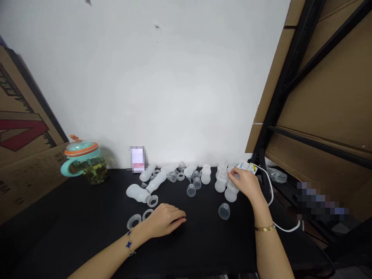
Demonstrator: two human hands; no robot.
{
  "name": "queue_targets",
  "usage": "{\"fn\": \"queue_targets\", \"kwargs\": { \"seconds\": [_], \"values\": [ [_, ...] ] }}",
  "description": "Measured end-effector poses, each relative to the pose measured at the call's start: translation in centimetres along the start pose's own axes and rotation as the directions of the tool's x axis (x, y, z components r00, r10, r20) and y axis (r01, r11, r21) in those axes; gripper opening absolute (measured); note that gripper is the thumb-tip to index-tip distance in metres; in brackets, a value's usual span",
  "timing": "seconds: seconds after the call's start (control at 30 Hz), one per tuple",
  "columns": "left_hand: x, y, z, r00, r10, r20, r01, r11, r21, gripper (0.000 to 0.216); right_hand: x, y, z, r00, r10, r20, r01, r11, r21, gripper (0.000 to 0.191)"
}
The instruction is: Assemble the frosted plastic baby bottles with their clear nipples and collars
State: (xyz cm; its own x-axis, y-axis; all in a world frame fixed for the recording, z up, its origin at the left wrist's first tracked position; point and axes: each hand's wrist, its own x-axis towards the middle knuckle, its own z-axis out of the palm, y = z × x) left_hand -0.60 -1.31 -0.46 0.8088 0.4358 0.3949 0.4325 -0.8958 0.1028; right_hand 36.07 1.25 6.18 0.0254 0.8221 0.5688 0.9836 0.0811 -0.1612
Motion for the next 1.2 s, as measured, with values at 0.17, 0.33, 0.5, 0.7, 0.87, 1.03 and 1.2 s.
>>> {"fn": "queue_targets", "kwargs": {
  "seconds": [0.17,0.33,0.5,0.7,0.87,1.03,1.2],
  "values": [
    [-0.1,-0.1,0.4,1.000,0.013,-0.007,-0.013,1.000,0.002,0.023,-0.1,-0.6,-0.1,0.984,-0.004,-0.179,-0.002,1.000,-0.030,0.039],
    [0.0,-0.1,0.8,1.000,0.029,-0.010,-0.028,0.999,0.020,0.021,-0.4,-1.5,-0.1,0.857,-0.022,-0.515,0.059,0.997,0.055,0.037],
    [0.1,0.0,0.5,1.000,0.021,0.000,-0.021,0.999,0.036,0.019,-1.1,-3.9,1.0,0.816,-0.158,-0.556,0.252,0.963,0.096,0.035],
    [0.1,0.2,0.3,1.000,0.023,0.008,-0.023,0.999,0.023,0.024,-2.5,-9.1,3.1,0.823,-0.409,-0.395,0.479,0.873,0.095,0.046],
    [0.1,0.5,0.0,1.000,0.016,0.019,-0.017,0.999,0.044,0.024,-3.9,-11.9,4.6,0.771,-0.562,-0.299,0.613,0.783,0.109,0.047],
    [0.1,0.6,0.2,0.998,0.001,0.063,-0.005,0.998,0.060,0.023,-5.2,-13.5,5.9,0.702,-0.679,-0.216,0.712,0.681,0.172,0.045],
    [0.1,-0.1,-0.3,0.993,-0.028,0.113,0.014,0.993,0.121,0.022,-6.0,-14.4,6.9,0.656,-0.744,-0.128,0.753,0.632,0.184,0.045]
  ]
}}
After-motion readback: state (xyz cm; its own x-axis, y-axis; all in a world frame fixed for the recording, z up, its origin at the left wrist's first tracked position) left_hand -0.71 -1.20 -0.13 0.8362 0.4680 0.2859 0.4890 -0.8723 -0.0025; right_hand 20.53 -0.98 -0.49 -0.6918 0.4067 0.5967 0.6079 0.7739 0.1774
